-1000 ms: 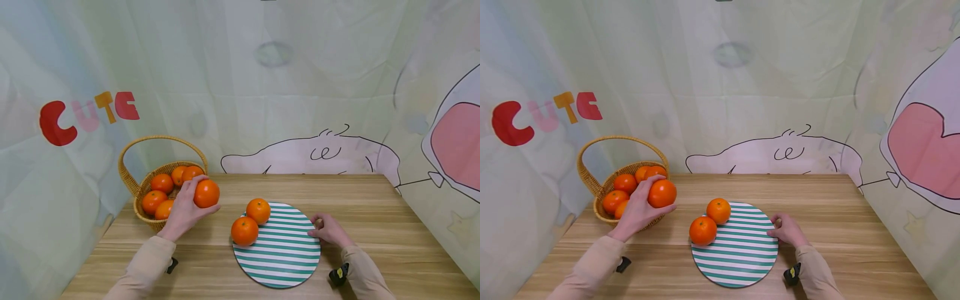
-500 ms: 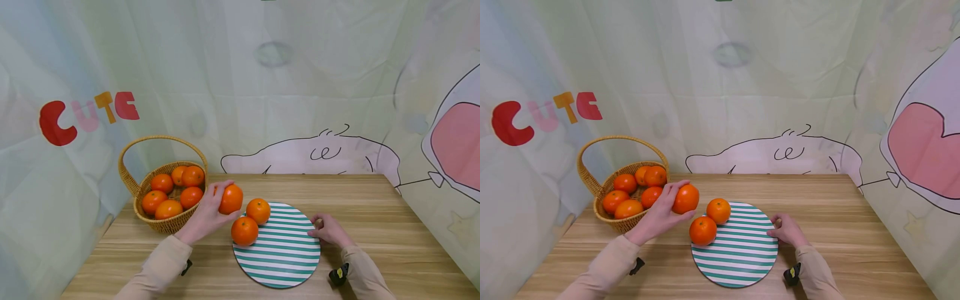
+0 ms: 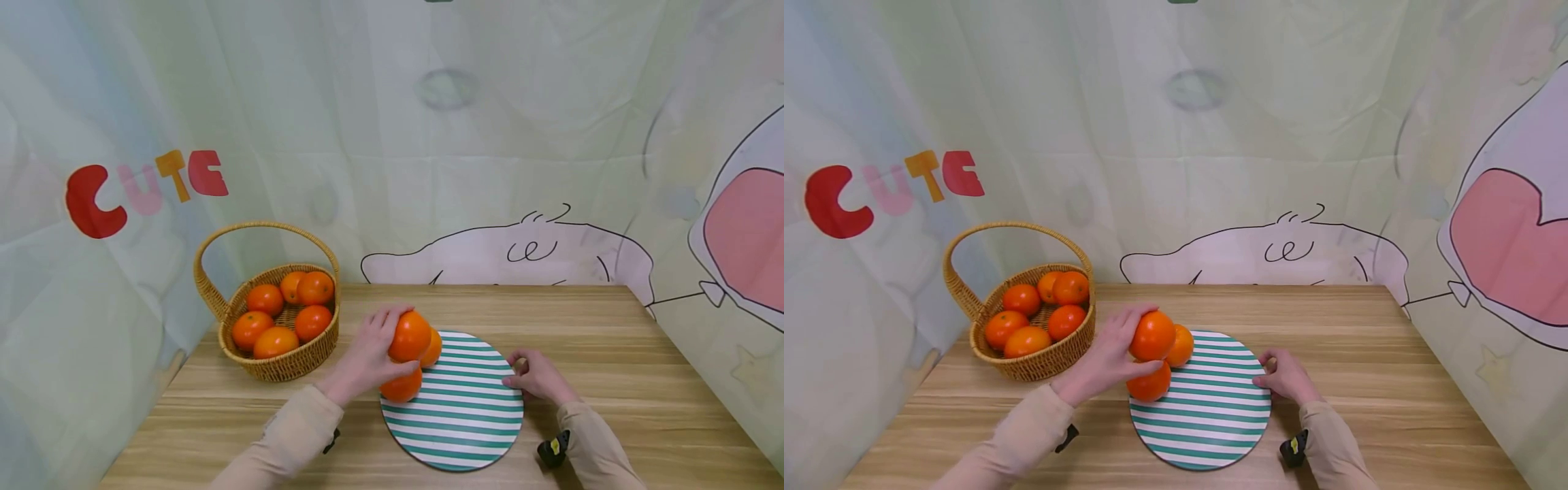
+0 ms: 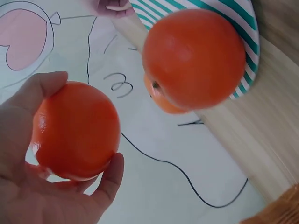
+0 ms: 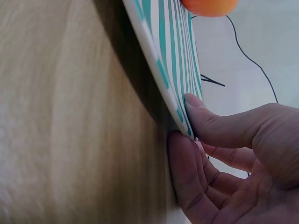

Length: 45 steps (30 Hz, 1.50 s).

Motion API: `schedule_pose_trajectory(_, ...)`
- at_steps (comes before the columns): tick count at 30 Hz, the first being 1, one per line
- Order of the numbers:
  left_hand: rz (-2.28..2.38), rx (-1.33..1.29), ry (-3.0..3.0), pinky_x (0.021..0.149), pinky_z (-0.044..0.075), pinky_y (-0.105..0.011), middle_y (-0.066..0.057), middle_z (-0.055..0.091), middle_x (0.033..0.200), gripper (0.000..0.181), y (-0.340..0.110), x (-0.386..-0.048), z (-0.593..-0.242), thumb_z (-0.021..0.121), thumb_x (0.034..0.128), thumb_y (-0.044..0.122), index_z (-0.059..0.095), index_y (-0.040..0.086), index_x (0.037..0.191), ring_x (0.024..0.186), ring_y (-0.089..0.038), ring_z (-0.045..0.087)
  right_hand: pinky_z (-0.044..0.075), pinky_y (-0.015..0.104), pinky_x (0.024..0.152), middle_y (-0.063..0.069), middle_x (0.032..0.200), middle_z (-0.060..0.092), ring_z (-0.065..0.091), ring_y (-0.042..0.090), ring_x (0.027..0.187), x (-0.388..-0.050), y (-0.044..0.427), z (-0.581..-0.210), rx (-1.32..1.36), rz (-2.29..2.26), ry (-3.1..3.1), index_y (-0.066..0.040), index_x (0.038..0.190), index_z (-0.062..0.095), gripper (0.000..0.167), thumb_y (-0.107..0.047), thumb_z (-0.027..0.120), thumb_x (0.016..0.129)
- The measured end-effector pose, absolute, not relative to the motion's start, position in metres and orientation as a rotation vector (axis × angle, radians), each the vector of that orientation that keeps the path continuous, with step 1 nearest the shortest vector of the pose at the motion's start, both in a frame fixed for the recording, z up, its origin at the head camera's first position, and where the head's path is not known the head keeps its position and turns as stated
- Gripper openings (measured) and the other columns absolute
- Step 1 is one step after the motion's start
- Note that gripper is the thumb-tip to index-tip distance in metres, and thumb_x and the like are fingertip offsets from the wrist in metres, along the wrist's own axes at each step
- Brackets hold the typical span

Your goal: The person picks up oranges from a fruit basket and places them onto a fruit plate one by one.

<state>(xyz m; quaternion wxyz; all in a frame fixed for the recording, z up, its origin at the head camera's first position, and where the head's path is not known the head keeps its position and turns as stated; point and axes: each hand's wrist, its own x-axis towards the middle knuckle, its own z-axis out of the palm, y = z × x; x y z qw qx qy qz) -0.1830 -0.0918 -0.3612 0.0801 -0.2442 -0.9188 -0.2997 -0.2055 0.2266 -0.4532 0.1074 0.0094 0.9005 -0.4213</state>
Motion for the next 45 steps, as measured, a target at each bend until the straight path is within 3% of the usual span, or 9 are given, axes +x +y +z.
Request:
schedule_pose_trajectory(7, -0.824, -0.793, -2.795, 0.095, 0.05, -0.052, -0.015, 0.053, 0.135, 0.077, -0.075, -0.18, -0.366, 0.085, 0.0774, 0.021, 0.045, 0.012, 0.143, 0.118, -0.037, 0.046, 0.055, 0.031, 0.059, 0.01, 0.081, 0.057, 0.057, 0.019, 0.069, -0.205, 0.227, -0.454, 0.039, -1.248, 2.646, 0.002, 0.112, 0.06, 0.031, -0.004, 0.076, 0.086)
schedule_pose_trajectory(25, -0.29, -0.931, -2.841, 0.091, 0.054, -0.043, -0.01, 0.052, 0.138, 0.08, -0.044, -0.177, -0.392, 0.085, 0.08, 0.034, 0.045, 0.022, 0.148, 0.12, -0.029, 0.048, 0.056, 0.03, 0.06, 0.011, 0.083, 0.058, 0.057, 0.019, 0.069, -0.206, 0.227, -0.456, 0.05, -1.238, 2.636, 0.002, 0.114, 0.06, 0.032, -0.004, 0.075, 0.087)
schedule_pose_trajectory(35, -0.082, -0.966, -2.905, 0.106, 0.047, -0.047, -0.008, 0.049, 0.145, 0.077, -0.034, -0.174, -0.404, 0.082, 0.0831, 0.039, 0.044, 0.03, 0.15, 0.126, -0.029, 0.047, 0.057, 0.031, 0.061, 0.012, 0.086, 0.059, 0.058, 0.02, 0.071, -0.207, 0.228, -0.457, 0.068, -1.237, 2.629, 0.003, 0.117, 0.059, 0.034, -0.004, 0.075, 0.087)
schedule_pose_trajectory(45, 0.024, -1.025, -2.855, 0.109, 0.045, -0.043, -0.005, 0.05, 0.142, 0.076, -0.03, -0.171, -0.417, 0.082, 0.0826, 0.04, 0.044, 0.033, 0.148, 0.125, -0.026, 0.047, 0.057, 0.031, 0.061, 0.012, 0.085, 0.059, 0.058, 0.02, 0.071, -0.207, 0.227, -0.456, 0.064, -1.236, 2.634, 0.003, 0.117, 0.06, 0.034, -0.005, 0.076, 0.087)
